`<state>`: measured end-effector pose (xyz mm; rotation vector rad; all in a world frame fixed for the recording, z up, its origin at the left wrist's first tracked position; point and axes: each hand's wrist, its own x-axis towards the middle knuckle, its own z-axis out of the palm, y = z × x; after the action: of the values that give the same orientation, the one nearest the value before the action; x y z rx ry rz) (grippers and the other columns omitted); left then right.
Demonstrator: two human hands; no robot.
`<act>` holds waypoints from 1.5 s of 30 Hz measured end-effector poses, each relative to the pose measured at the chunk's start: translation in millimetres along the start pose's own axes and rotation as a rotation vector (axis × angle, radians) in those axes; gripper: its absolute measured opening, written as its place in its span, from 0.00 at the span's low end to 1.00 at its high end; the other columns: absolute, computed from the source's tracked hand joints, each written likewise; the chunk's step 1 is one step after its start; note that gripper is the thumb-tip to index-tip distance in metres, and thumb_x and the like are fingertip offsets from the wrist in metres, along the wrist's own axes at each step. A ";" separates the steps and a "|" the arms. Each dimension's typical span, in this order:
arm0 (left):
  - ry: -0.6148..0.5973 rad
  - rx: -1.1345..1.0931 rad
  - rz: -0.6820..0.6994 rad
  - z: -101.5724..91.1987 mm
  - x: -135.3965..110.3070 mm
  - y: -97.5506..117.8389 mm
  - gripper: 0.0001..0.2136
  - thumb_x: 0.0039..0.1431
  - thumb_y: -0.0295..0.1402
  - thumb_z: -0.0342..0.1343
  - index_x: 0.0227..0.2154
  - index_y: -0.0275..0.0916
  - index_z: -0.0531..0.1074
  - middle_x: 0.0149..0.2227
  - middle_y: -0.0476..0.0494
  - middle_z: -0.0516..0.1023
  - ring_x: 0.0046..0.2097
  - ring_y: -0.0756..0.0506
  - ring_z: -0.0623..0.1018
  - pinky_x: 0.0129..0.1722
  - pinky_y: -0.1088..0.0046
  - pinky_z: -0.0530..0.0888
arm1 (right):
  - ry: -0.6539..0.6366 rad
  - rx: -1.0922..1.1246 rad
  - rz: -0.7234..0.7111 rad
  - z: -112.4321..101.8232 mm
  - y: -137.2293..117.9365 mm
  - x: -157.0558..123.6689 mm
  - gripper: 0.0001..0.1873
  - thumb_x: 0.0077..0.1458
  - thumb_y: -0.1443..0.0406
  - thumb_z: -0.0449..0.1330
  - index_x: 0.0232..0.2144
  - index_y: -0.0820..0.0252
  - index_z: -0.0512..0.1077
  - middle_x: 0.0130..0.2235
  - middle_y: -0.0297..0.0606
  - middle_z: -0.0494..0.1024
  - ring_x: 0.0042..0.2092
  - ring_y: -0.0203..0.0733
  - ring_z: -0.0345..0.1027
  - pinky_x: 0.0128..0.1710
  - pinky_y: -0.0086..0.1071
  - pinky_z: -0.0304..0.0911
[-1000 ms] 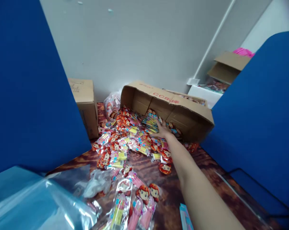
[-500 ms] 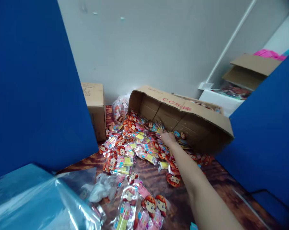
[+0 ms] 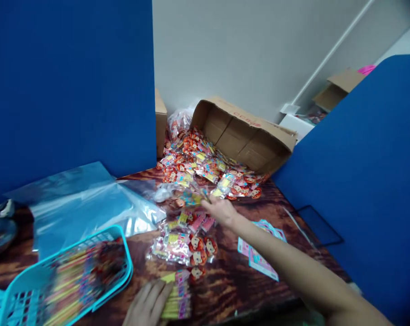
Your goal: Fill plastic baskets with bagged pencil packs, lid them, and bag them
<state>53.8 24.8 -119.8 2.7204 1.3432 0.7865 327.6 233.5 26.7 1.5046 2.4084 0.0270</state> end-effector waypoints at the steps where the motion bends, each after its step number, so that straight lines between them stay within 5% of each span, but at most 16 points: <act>1: 0.027 0.010 0.019 1.0 -0.3 0.0 0.20 0.62 0.37 0.46 0.57 0.42 0.61 0.45 0.42 0.75 0.47 0.45 0.73 0.46 0.72 0.71 | -0.013 0.019 -0.052 0.9 -19.0 -9.4 0.22 0.61 0.64 0.48 0.56 0.42 0.59 0.47 0.43 0.70 0.42 0.46 0.70 0.36 0.34 0.66; 4: 0.031 0.006 0.030 -1.9 0.6 5.0 0.23 0.61 0.33 0.43 0.60 0.39 0.56 0.47 0.40 0.74 0.48 0.44 0.72 0.49 0.69 0.70 | 0.012 0.086 -0.179 0.3 -58.1 -33.6 0.26 0.62 0.58 0.46 0.61 0.36 0.50 0.45 0.41 0.71 0.39 0.45 0.70 0.35 0.35 0.66; 7: -0.013 -0.027 0.005 -9.4 0.5 13.1 0.25 0.59 0.29 0.45 0.60 0.38 0.54 0.48 0.39 0.72 0.49 0.43 0.71 0.50 0.66 0.69 | 0.095 0.139 -0.190 7.6 -78.2 -50.1 0.26 0.63 0.58 0.45 0.63 0.41 0.48 0.48 0.43 0.71 0.46 0.47 0.67 0.43 0.38 0.65; 11: -0.082 -0.065 -0.035 -18.7 2.0 20.1 0.28 0.54 0.26 0.46 0.59 0.37 0.54 0.48 0.37 0.71 0.48 0.41 0.70 0.48 0.63 0.69 | 0.120 0.172 -0.309 48.5 -100.2 -55.6 0.36 0.53 0.47 0.56 0.62 0.41 0.52 0.64 0.45 0.53 0.61 0.63 0.46 0.55 0.58 0.50; 14: -0.151 -0.093 -0.056 -24.8 4.5 21.4 0.28 0.51 0.26 0.47 0.57 0.36 0.56 0.49 0.37 0.71 0.48 0.41 0.69 0.49 0.61 0.69 | 0.068 0.152 -0.300 77.5 -107.0 -47.0 0.34 0.54 0.46 0.54 0.61 0.35 0.49 0.66 0.40 0.47 0.63 0.67 0.38 0.52 0.69 0.41; 17: -0.190 -0.111 -0.085 -28.7 5.2 21.5 0.28 0.50 0.25 0.48 0.57 0.36 0.56 0.49 0.37 0.70 0.48 0.41 0.69 0.49 0.62 0.69 | 0.009 0.131 -0.253 74.9 -96.5 -32.8 0.35 0.54 0.44 0.53 0.61 0.35 0.49 0.67 0.39 0.44 0.64 0.68 0.36 0.51 0.71 0.41; 19: -0.187 -0.124 -0.093 -28.3 4.1 21.5 0.28 0.50 0.25 0.47 0.57 0.37 0.56 0.49 0.37 0.70 0.49 0.41 0.69 0.48 0.62 0.69 | -0.052 0.137 -0.227 56.4 -86.1 -23.2 0.34 0.52 0.43 0.53 0.60 0.38 0.54 0.66 0.41 0.48 0.62 0.68 0.42 0.50 0.67 0.47; 22: -0.132 -0.139 -0.093 -23.7 1.7 21.2 0.28 0.50 0.24 0.47 0.57 0.37 0.55 0.50 0.37 0.69 0.49 0.42 0.68 0.49 0.62 0.69 | -0.109 0.171 -0.147 23.1 -80.6 -7.6 0.26 0.56 0.46 0.51 0.54 0.45 0.65 0.57 0.44 0.66 0.55 0.57 0.60 0.50 0.50 0.57; 25: -0.090 -0.130 -0.088 -19.5 0.7 21.0 0.28 0.50 0.24 0.48 0.57 0.36 0.56 0.49 0.37 0.70 0.49 0.41 0.68 0.49 0.62 0.68 | -0.078 0.189 0.002 5.6 -89.6 13.4 0.24 0.62 0.51 0.42 0.55 0.48 0.62 0.47 0.46 0.74 0.49 0.51 0.68 0.45 0.42 0.61; 30: -0.060 -0.096 -0.073 -20.3 1.5 20.4 0.27 0.50 0.24 0.48 0.56 0.36 0.57 0.48 0.38 0.70 0.48 0.41 0.68 0.47 0.64 0.70 | -0.057 0.224 0.185 12.9 -116.1 41.8 0.30 0.61 0.46 0.38 0.60 0.50 0.56 0.41 0.49 0.76 0.42 0.55 0.71 0.37 0.43 0.63; 33: -0.012 -0.065 -0.048 -18.9 0.5 19.8 0.28 0.49 0.23 0.47 0.56 0.36 0.57 0.48 0.38 0.71 0.47 0.42 0.69 0.46 0.66 0.70 | -0.012 0.246 0.154 18.9 -135.6 40.5 0.25 0.59 0.47 0.46 0.56 0.44 0.61 0.48 0.47 0.71 0.47 0.53 0.67 0.39 0.40 0.62; 36: 0.045 -0.043 -0.046 -14.7 -1.8 18.9 0.27 0.49 0.22 0.47 0.56 0.35 0.58 0.47 0.39 0.71 0.48 0.41 0.68 0.47 0.66 0.70 | 0.074 0.267 0.060 21.0 -149.3 31.1 0.29 0.57 0.54 0.54 0.60 0.38 0.53 0.52 0.41 0.67 0.50 0.48 0.64 0.44 0.36 0.60; 40: 0.053 -0.061 -0.039 -12.6 -2.7 18.1 0.26 0.51 0.23 0.47 0.55 0.35 0.59 0.46 0.38 0.71 0.47 0.42 0.69 0.46 0.67 0.70 | 0.154 0.460 0.032 21.0 -128.4 22.1 0.33 0.54 0.63 0.57 0.61 0.49 0.53 0.43 0.37 0.73 0.44 0.42 0.66 0.44 0.31 0.58; 45: 0.081 -0.061 -0.020 -16.2 1.0 18.2 0.26 0.51 0.23 0.47 0.55 0.34 0.60 0.45 0.39 0.71 0.46 0.43 0.69 0.45 0.69 0.70 | 0.050 0.572 0.376 25.8 -56.2 20.9 0.15 0.58 0.59 0.51 0.43 0.59 0.71 0.35 0.36 0.74 0.37 0.39 0.67 0.35 0.28 0.58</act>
<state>60.7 10.6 -101.1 2.6517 1.3351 0.9290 276.7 222.9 -12.7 2.2061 2.2358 -0.5948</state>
